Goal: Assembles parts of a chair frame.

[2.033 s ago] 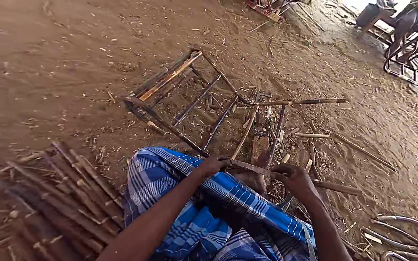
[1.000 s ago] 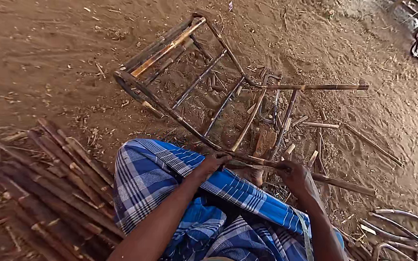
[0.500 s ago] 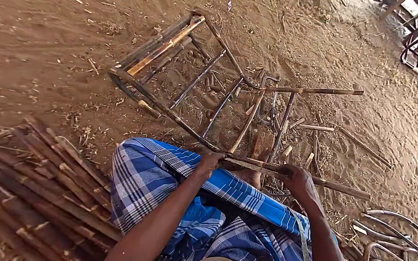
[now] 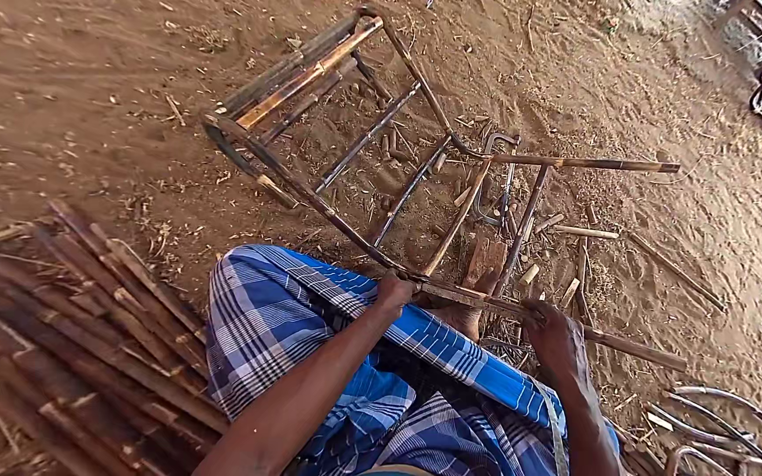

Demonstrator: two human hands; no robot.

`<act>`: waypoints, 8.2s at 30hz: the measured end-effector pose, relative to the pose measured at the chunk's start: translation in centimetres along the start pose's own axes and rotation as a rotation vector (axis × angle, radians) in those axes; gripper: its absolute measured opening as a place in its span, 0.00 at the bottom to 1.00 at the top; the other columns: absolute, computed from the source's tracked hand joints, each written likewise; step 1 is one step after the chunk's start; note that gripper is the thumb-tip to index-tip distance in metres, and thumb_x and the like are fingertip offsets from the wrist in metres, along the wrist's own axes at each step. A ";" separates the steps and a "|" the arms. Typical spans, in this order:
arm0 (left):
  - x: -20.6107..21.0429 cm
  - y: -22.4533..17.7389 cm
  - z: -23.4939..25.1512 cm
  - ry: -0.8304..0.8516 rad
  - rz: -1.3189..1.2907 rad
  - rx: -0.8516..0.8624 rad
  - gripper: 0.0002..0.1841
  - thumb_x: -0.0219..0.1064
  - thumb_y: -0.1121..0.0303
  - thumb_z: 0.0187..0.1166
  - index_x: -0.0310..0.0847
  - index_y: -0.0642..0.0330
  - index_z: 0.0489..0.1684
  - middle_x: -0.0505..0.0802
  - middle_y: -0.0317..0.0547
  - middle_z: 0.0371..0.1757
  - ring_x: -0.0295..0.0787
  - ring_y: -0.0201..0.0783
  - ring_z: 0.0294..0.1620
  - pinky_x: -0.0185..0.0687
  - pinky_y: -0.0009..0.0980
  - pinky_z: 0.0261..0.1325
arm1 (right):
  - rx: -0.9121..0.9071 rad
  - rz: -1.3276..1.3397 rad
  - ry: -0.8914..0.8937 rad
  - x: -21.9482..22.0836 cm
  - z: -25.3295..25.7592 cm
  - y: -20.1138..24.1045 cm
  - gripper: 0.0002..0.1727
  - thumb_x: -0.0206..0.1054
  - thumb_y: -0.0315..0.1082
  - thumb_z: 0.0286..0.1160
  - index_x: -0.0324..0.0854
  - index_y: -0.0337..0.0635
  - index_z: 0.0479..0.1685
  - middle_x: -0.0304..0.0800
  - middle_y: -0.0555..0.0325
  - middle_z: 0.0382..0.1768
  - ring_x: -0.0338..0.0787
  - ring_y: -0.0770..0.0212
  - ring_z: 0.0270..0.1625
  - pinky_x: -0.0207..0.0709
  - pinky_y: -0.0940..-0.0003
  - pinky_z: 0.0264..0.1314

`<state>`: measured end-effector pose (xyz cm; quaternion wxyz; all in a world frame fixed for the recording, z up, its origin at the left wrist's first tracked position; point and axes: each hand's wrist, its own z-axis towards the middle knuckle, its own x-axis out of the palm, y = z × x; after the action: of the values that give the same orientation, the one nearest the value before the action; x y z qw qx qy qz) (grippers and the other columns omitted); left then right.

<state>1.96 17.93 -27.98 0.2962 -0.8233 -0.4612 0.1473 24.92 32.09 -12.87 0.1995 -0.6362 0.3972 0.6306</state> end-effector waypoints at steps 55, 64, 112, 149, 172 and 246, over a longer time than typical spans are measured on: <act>10.9 -1.7 -7.3 0.289 1.232 1.392 0.10 0.71 0.60 0.81 0.93 0.46 0.56 0.94 0.43 0.59 0.85 0.56 0.68 0.72 0.64 0.71 | 0.181 0.172 0.061 -17.0 -5.1 -15.6 0.13 0.76 0.36 0.74 0.92 0.55 0.57 0.96 0.63 0.45 0.91 0.65 0.34 0.87 0.57 0.45; 10.9 -1.7 -7.2 0.273 1.263 1.393 0.11 0.71 0.61 0.81 0.92 0.46 0.57 0.94 0.41 0.60 0.85 0.54 0.67 0.74 0.62 0.69 | 0.096 0.178 0.022 -16.4 -4.5 -16.1 0.13 0.72 0.35 0.75 0.92 0.53 0.56 0.96 0.62 0.46 0.90 0.65 0.33 0.86 0.58 0.42; 26.9 -0.4 -18.2 0.550 0.901 1.251 0.18 0.61 0.47 0.88 0.92 0.42 0.61 0.96 0.39 0.51 0.93 0.42 0.53 0.82 0.55 0.62 | -0.161 0.482 0.052 -15.9 -1.9 -18.0 0.06 0.67 0.31 0.71 0.88 0.43 0.42 0.88 0.65 0.27 0.83 0.73 0.26 0.79 0.72 0.31; 27.0 -0.9 -17.9 0.402 0.815 1.924 0.10 0.62 0.65 0.86 0.91 0.47 0.50 0.93 0.41 0.55 0.89 0.46 0.59 0.78 0.52 0.68 | 0.064 0.683 -0.539 -13.1 -4.8 -16.4 0.16 0.53 0.31 0.84 0.87 0.39 0.55 0.93 0.57 0.38 0.94 0.63 0.41 0.89 0.59 0.52; 19.8 0.5 -23.5 1.111 0.982 1.170 0.12 0.63 0.57 0.88 0.91 0.50 0.46 0.93 0.37 0.39 0.91 0.36 0.39 0.89 0.44 0.45 | 0.094 0.718 -0.096 -10.2 -15.0 -13.0 0.26 0.73 0.56 0.75 0.87 0.49 0.64 0.91 0.61 0.55 0.92 0.65 0.50 0.91 0.63 0.53; 25.6 3.7 -19.6 0.407 -0.358 0.175 0.18 0.77 0.67 0.77 0.82 0.64 0.59 0.95 0.50 0.40 0.91 0.39 0.30 0.88 0.34 0.32 | -0.271 0.115 0.479 -11.9 5.0 -11.2 0.05 0.73 0.39 0.72 0.92 0.50 0.38 0.84 0.67 0.20 0.80 0.70 0.22 0.77 0.62 0.32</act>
<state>28.12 31.21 -14.24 0.4740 -0.7128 -0.5157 -0.0363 31.53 45.65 -4.82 -0.0233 -0.7644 0.3806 0.5199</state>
